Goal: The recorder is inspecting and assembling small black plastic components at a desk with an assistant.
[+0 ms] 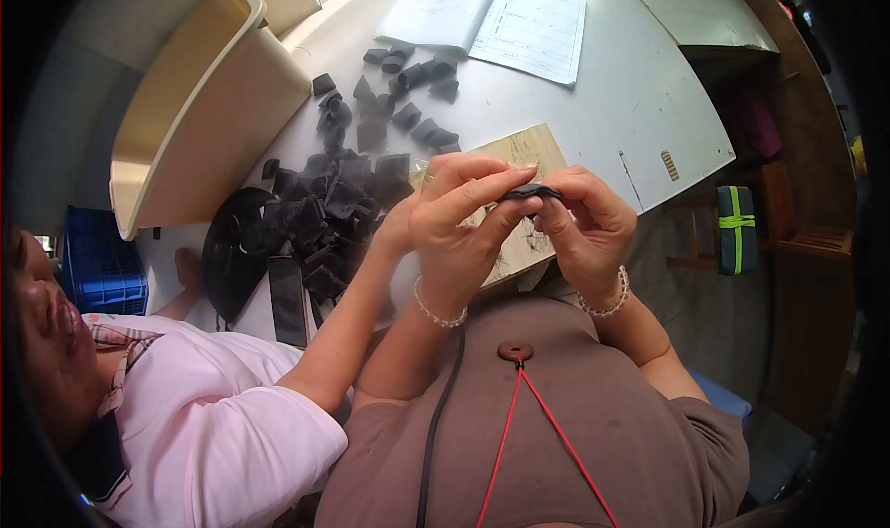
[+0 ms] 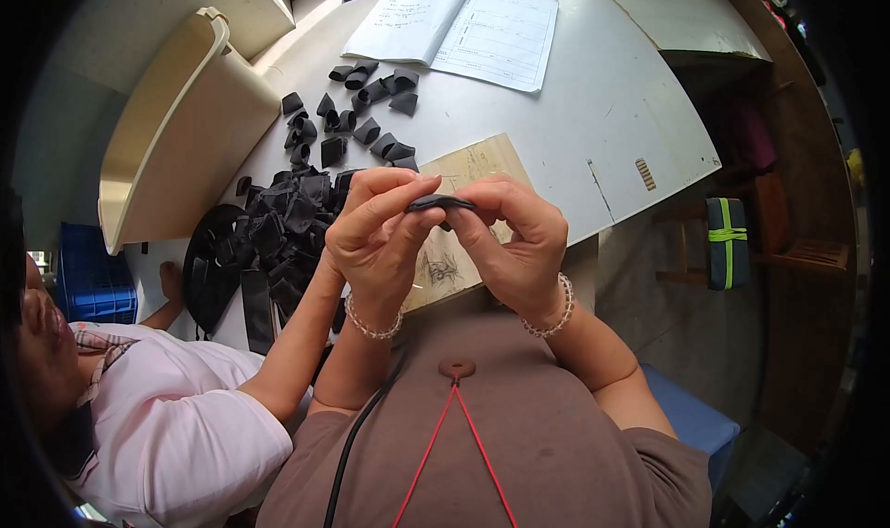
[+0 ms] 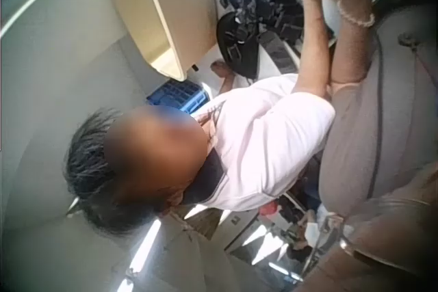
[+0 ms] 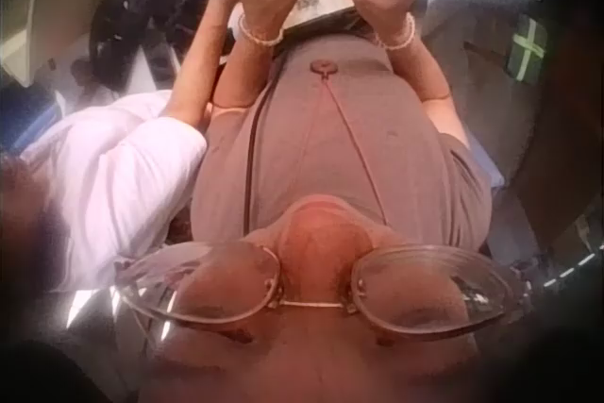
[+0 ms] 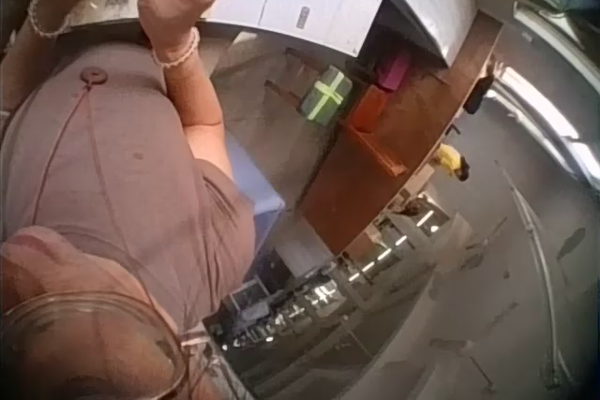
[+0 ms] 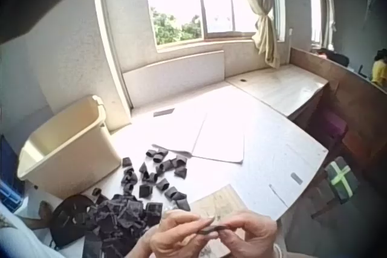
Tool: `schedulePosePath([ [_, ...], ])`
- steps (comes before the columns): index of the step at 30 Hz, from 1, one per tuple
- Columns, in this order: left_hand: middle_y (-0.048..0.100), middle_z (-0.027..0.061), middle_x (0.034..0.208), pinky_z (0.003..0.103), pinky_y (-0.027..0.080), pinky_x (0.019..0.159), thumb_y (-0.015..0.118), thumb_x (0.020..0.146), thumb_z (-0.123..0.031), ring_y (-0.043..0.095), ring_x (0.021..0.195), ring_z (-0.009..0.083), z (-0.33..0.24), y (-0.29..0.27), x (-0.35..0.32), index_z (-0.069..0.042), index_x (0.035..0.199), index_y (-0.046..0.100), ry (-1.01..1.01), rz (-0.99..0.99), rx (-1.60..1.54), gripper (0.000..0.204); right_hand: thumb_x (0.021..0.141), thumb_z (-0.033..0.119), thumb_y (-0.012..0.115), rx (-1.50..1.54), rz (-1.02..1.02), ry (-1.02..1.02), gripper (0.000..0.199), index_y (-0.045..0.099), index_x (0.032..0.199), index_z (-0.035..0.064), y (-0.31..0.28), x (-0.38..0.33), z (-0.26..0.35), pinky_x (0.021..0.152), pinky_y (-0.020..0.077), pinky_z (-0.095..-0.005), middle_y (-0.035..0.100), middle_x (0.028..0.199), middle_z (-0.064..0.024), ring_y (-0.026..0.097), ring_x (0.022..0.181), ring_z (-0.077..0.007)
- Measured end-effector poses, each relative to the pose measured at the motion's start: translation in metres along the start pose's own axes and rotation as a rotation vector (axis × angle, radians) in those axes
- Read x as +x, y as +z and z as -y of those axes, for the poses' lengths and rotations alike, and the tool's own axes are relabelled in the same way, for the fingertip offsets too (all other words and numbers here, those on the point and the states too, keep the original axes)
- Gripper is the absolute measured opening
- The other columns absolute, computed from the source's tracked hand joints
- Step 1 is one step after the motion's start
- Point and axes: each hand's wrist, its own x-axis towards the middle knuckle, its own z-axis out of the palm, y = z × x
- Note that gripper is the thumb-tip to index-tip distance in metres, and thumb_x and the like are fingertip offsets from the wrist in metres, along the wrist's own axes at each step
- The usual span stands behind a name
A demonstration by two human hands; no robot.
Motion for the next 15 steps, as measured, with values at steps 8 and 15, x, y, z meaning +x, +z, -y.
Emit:
schedulePosePath([
  [8, 0.061, 0.0018, 0.088, 0.014, 0.034, 0.052, 0.067, 0.08, -0.009, 0.047, 0.068, 0.0, -0.012, -0.006, 0.02, -0.001, 0.101, 0.065, -0.267, -0.082, -0.247, 0.022, 0.078, 0.0, 0.065, -0.141, 0.158, -0.118, 0.004, 0.062, 0.08, -0.0024, 0.004, 0.046, 0.025, 0.051, 0.0401, -0.0162, 0.06, 0.069, -0.0027, 0.051, 0.057, -0.0024],
  [15, 0.054, -0.0042, 0.064, 0.019, 0.021, 0.033, 0.062, 0.086, -0.016, 0.033, 0.043, -0.0011, -0.007, -0.021, 0.04, 0.0, 0.106, 0.062, -0.436, -0.252, -0.304, 0.025, 0.082, 0.008, 0.064, -0.038, 0.386, 0.023, 0.012, 0.062, 0.08, -0.0037, 0.019, 0.098, 0.003, 0.048, 0.0384, -0.0158, 0.055, 0.063, 0.0036, 0.047, 0.058, 0.0003],
])
